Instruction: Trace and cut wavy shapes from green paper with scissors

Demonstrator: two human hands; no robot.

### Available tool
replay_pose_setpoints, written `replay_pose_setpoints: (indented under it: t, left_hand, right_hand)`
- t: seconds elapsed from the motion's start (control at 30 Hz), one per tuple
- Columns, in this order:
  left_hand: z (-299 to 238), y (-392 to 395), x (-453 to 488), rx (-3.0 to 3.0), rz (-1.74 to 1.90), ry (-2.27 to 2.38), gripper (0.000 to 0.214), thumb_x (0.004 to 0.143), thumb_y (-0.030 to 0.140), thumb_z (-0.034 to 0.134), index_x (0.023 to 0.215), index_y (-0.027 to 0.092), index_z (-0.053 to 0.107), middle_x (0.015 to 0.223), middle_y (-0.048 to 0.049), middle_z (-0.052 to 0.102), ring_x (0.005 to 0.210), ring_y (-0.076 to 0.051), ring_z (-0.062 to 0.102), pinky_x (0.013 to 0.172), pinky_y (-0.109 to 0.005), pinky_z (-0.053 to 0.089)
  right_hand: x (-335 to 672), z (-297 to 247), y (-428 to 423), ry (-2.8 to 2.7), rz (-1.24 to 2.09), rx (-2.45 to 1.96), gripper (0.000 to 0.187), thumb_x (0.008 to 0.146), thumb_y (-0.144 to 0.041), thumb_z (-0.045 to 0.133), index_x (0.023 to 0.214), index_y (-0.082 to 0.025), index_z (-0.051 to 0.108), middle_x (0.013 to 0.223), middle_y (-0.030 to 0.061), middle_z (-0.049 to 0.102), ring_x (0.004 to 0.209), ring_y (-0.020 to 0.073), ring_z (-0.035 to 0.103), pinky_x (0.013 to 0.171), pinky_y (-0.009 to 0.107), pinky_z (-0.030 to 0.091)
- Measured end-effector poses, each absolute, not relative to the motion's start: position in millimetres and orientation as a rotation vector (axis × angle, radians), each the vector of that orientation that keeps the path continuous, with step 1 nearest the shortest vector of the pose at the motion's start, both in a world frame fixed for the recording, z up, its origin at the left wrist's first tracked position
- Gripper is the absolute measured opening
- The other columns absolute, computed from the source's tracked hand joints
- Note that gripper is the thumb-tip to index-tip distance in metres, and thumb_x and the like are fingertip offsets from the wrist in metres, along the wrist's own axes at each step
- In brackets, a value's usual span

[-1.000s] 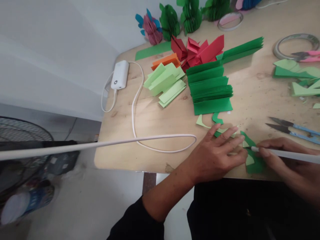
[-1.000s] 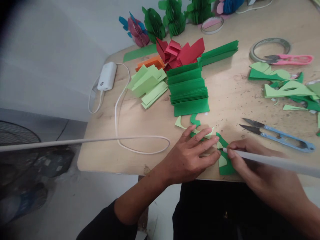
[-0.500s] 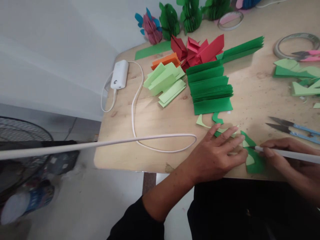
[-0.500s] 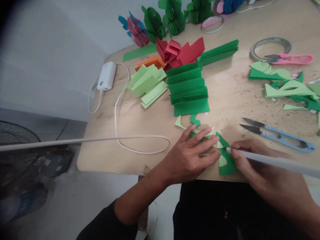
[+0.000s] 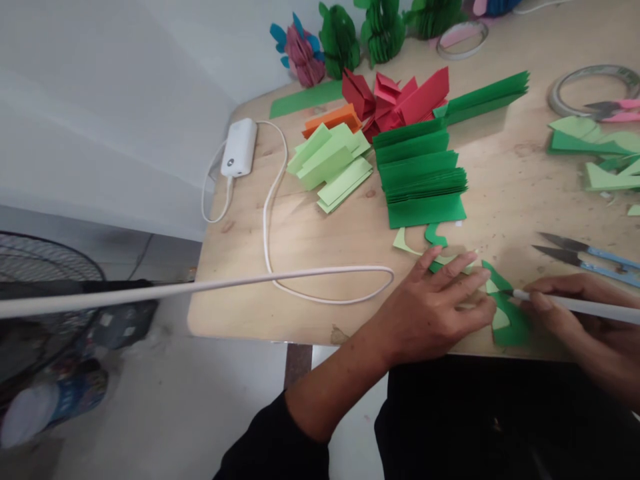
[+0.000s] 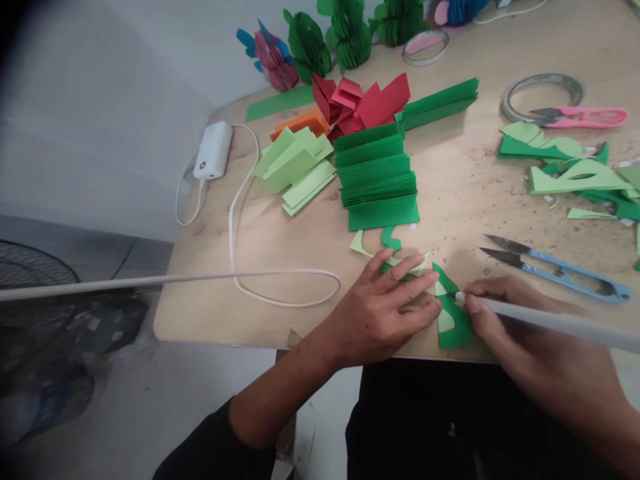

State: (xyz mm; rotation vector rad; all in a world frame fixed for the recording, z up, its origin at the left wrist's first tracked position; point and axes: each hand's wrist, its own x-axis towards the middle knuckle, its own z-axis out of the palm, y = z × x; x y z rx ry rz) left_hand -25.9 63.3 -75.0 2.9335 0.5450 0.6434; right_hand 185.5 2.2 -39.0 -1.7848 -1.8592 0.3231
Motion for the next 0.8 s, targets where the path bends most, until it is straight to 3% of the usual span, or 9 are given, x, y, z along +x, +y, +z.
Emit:
replay_pose_setpoints:
  t: [0.8]
  left_hand:
    - [-73.9, 64.4, -26.2, 2.956, 0.599, 0.535, 0.022, 0.095, 0.022, 0.052, 0.11, 0.024, 0.069, 0.136, -0.006, 0.061, 0.136, -0.03, 0.046, 0.116, -0.054, 0.027]
  right_hand:
    - [184.8, -45.4, 1.2, -1.926, 0.157, -1.734, 0.028, 0.094, -0.052, 0.046, 0.085, -0.03, 0.059, 0.07, -0.0027, 0.074, 0.058, 0.0172, 0.067, 0.052, 0.03, 0.046]
